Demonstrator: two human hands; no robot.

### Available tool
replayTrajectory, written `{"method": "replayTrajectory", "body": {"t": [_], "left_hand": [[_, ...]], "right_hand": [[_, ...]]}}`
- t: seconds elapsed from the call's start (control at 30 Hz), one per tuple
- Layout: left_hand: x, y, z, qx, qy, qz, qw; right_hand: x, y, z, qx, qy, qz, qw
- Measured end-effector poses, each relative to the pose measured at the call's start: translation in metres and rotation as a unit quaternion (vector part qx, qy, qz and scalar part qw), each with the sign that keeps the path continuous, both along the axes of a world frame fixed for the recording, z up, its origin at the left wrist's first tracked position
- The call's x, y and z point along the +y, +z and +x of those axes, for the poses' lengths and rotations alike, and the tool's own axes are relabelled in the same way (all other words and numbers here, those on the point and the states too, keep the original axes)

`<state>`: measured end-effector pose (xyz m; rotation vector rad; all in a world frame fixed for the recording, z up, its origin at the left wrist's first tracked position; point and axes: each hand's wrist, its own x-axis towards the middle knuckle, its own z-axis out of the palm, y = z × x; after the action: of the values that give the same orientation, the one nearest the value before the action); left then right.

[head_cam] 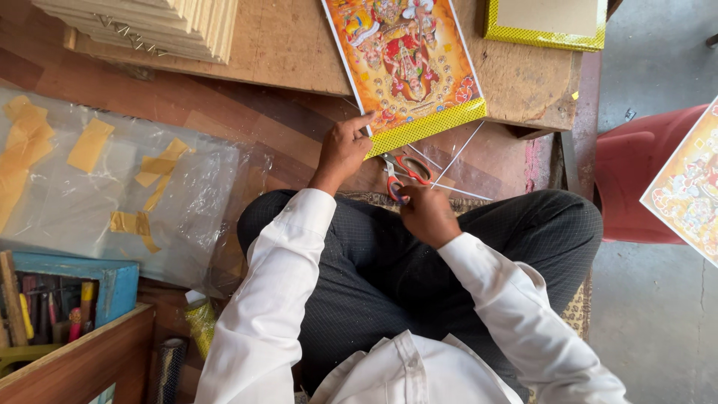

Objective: The person mounts a printed image onto a cardboard backing, applies yellow decorative tape around the edges, and trims the excess tape with scissors. The person handles the print, cardboard, tape, and scissors throughout the process.

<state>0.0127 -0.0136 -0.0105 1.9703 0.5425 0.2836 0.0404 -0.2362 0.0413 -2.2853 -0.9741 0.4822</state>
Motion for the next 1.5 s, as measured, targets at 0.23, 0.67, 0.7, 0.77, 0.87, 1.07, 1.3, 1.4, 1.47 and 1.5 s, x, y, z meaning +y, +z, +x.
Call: {"method": "replayTrajectory", "body": {"t": [0.23,0.67,0.7,0.77,0.87,1.07,1.3,1.4,1.47,1.5], "left_hand": [[0.002,0.006,0.001,-0.048,-0.009,-0.021,0.999],[0.004,0.013,-0.001,-0.037,-0.013,-0.052,0.998],[0.004,0.012,-0.001,-0.044,-0.012,-0.047,0.998],[0.005,0.012,-0.004,-0.042,-0.026,-0.050,0.998],[0.016,0.018,-0.009,0.016,-0.062,-0.042,0.997],[0.051,0.031,-0.008,-0.004,-0.113,-0.075,0.991],[0.098,0.046,0.019,-0.171,0.068,0.207,0.961],[0.107,0.061,0.034,-0.165,0.087,0.310,0.932],[0.107,0.065,0.036,-0.129,0.093,0.313,0.937],[0.105,0.065,0.035,-0.110,0.103,0.312,0.938]], "right_hand": [[0.007,0.017,0.033,0.182,-0.160,0.204,0.948],[0.020,0.018,0.155,-0.222,-0.210,0.037,0.952],[0.031,0.013,0.137,-0.224,-0.180,0.023,0.957],[0.044,0.012,0.111,-0.220,-0.157,0.002,0.963],[0.056,0.024,0.094,-0.193,-0.167,-0.024,0.967],[0.052,0.028,0.102,-0.207,-0.147,-0.059,0.965],[0.050,0.004,0.099,-0.445,-0.114,-0.159,0.874],[0.045,0.015,0.097,-0.197,-0.196,-0.066,0.958],[0.043,0.026,0.094,-0.207,-0.194,-0.044,0.958],[0.043,0.029,0.093,-0.192,-0.201,-0.054,0.959]]}}
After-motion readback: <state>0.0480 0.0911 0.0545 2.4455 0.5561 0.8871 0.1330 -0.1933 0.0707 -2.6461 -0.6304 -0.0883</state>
